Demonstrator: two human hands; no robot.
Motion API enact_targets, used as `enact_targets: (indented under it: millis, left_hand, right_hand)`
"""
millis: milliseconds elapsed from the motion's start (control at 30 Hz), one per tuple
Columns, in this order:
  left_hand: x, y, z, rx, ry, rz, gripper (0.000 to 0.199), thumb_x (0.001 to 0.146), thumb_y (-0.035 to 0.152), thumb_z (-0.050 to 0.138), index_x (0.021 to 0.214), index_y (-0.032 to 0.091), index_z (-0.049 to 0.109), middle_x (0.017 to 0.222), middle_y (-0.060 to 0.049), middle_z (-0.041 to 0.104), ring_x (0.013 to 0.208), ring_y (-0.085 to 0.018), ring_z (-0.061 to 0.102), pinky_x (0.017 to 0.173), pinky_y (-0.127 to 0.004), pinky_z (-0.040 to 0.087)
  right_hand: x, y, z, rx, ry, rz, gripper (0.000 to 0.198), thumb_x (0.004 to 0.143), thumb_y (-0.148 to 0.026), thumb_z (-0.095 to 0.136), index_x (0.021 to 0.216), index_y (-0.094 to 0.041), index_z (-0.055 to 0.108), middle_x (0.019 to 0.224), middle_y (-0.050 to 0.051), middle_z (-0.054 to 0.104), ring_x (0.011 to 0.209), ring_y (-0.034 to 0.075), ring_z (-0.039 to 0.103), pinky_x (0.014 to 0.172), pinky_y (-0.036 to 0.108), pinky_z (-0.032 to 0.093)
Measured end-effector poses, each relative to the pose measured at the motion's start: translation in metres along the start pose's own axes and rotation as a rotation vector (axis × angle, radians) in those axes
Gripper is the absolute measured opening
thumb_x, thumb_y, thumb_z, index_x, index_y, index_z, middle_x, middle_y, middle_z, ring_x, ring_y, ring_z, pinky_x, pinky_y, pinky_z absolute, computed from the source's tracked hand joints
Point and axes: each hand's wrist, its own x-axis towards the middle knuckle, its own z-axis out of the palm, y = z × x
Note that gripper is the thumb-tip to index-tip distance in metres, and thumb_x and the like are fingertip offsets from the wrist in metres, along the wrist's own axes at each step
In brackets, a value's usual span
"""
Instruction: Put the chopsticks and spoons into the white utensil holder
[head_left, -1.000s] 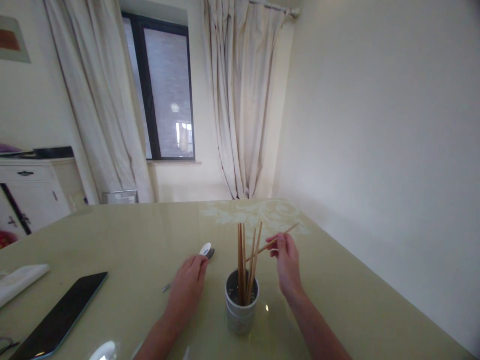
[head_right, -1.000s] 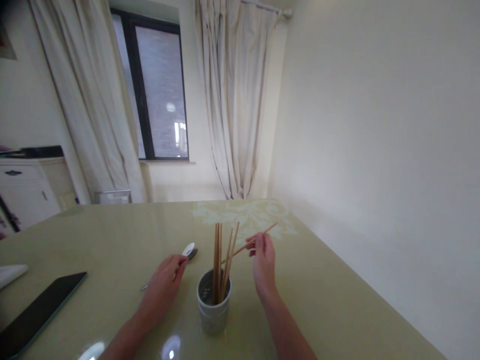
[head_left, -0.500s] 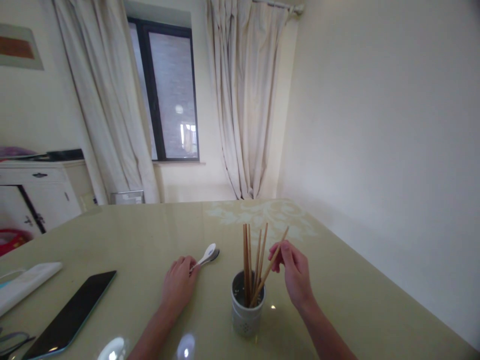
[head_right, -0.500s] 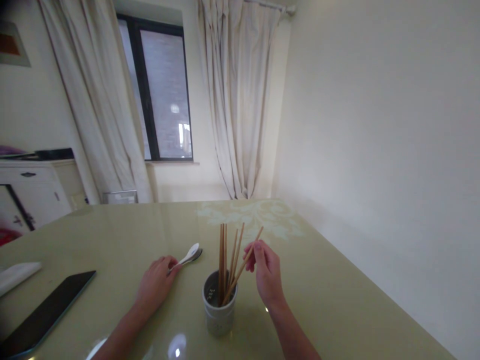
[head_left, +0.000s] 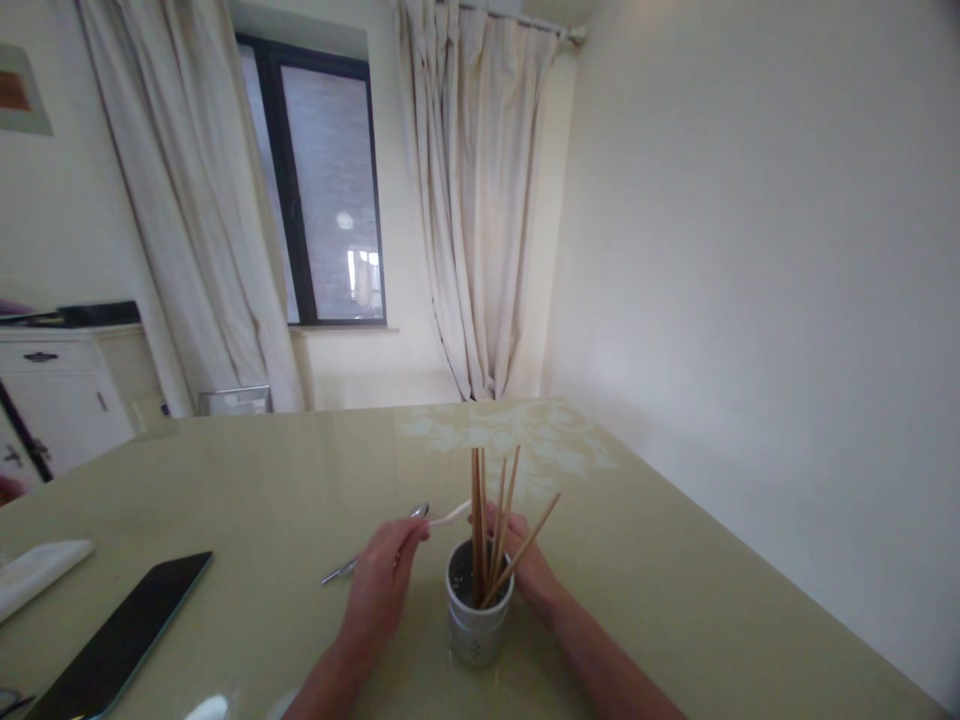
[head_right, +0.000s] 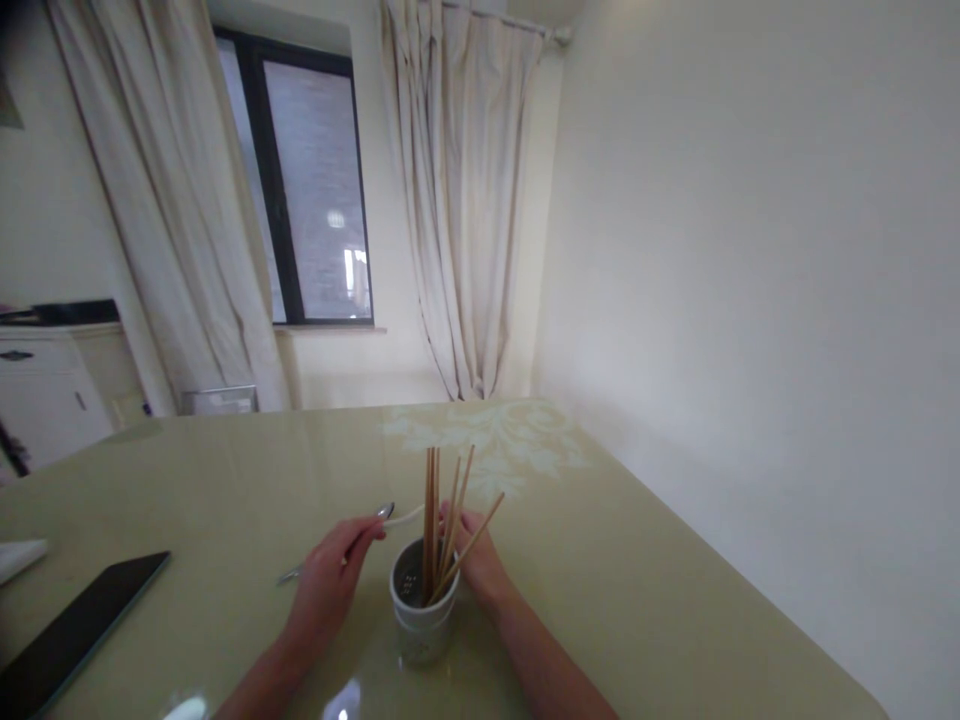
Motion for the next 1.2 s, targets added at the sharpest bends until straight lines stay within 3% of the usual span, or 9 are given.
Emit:
enact_targets:
  millis: [200,300,433,500,567,700,800,967,1200]
  left_hand:
    - [-0.01,0.017,0.016,-0.071,-0.216,0.052,0.034,0.102,0.044,0.053,0.121,0.027,0.075,0.106,-0.007,0.08,0.089,-0.022,0.073,0.082,-0.034,0.061]
    - [-0.003,0.008,0.005,0.038,-0.238,-0.041,0.04,0.101,0.04,0.051,0.135,0.024,0.067,0.112,-0.008,0.078,0.09,-0.021,0.071,0.088,-0.037,0.06]
    - [0.007,-0.013,-0.016,0.445,-0.193,-0.172,0.035,0.101,0.033,0.047,0.121,0.02,0.072,0.118,-0.012,0.074,0.11,-0.029,0.067,0.101,-0.044,0.051]
    - [0.009,-0.018,-0.023,0.637,-0.221,-0.239,0.033,0.101,0.032,0.049,0.12,0.019,0.073,0.123,-0.014,0.073,0.117,-0.032,0.064,0.099,-0.045,0.048]
    - [0.008,-0.019,-0.027,0.725,-0.273,-0.289,0.031,0.102,0.032,0.05,0.117,0.02,0.073,0.123,-0.013,0.072,0.117,-0.031,0.064,0.096,-0.043,0.047]
    - [0.01,-0.014,-0.028,0.724,-0.313,-0.321,0.027,0.102,0.03,0.05,0.105,0.022,0.075,0.116,-0.01,0.074,0.114,-0.028,0.065,0.092,-0.039,0.045]
    - [0.012,-0.013,-0.028,0.68,-0.291,-0.324,0.025,0.101,0.028,0.051,0.102,0.022,0.075,0.113,-0.009,0.074,0.112,-0.027,0.066,0.091,-0.037,0.044]
    - [0.012,-0.021,-0.028,0.626,-0.238,-0.268,0.028,0.103,0.029,0.047,0.099,0.019,0.073,0.108,-0.009,0.075,0.106,-0.025,0.068,0.093,-0.036,0.046]
    - [0.015,-0.014,-0.027,0.417,-0.121,-0.281,0.03,0.102,0.036,0.04,0.101,0.021,0.067,0.095,-0.008,0.077,0.092,-0.026,0.071,0.087,-0.036,0.051]
  right_hand:
    - [0.001,-0.002,0.001,0.053,0.051,-0.026,0.056,0.082,-0.073,0.072,0.087,-0.017,0.069,0.074,0.004,0.069,0.066,0.019,0.063,0.061,0.029,0.051]
    - [0.004,-0.014,-0.018,-0.079,0.348,-0.163,0.052,0.086,-0.07,0.068,0.085,-0.018,0.066,0.067,0.0,0.065,0.057,0.017,0.06,0.054,0.028,0.047]
    - [0.001,-0.048,-0.065,-0.178,0.786,-0.376,0.034,0.093,-0.054,0.062,0.086,-0.021,0.062,0.059,-0.006,0.053,0.052,0.015,0.049,0.05,0.025,0.037]
    - [-0.004,-0.067,-0.085,-0.108,1.031,-0.592,0.024,0.094,-0.044,0.061,0.084,-0.022,0.058,0.062,-0.006,0.051,0.052,0.013,0.046,0.049,0.024,0.035]
    - [-0.011,-0.081,-0.092,0.073,1.105,-0.769,0.017,0.092,-0.037,0.062,0.084,-0.023,0.055,0.066,-0.007,0.05,0.051,0.012,0.044,0.048,0.024,0.035]
    - [-0.027,-0.085,-0.072,0.167,0.907,-0.887,0.014,0.091,-0.033,0.065,0.084,-0.022,0.06,0.072,-0.002,0.057,0.057,0.014,0.05,0.049,0.025,0.037]
    - [-0.039,-0.073,-0.048,-0.173,0.731,-0.875,0.011,0.098,-0.029,0.062,0.097,-0.021,0.071,0.083,0.003,0.067,0.062,0.016,0.056,0.053,0.027,0.042]
    - [-0.046,-0.056,-0.026,-0.685,0.268,-1.107,0.032,0.093,-0.01,0.059,0.12,-0.024,0.069,0.089,0.007,0.076,0.075,0.023,0.067,0.069,0.038,0.051]
    - [-0.043,-0.051,-0.014,-0.889,0.074,-1.047,0.029,0.089,-0.011,0.061,0.115,-0.022,0.067,0.09,0.006,0.076,0.078,0.023,0.067,0.075,0.039,0.046]
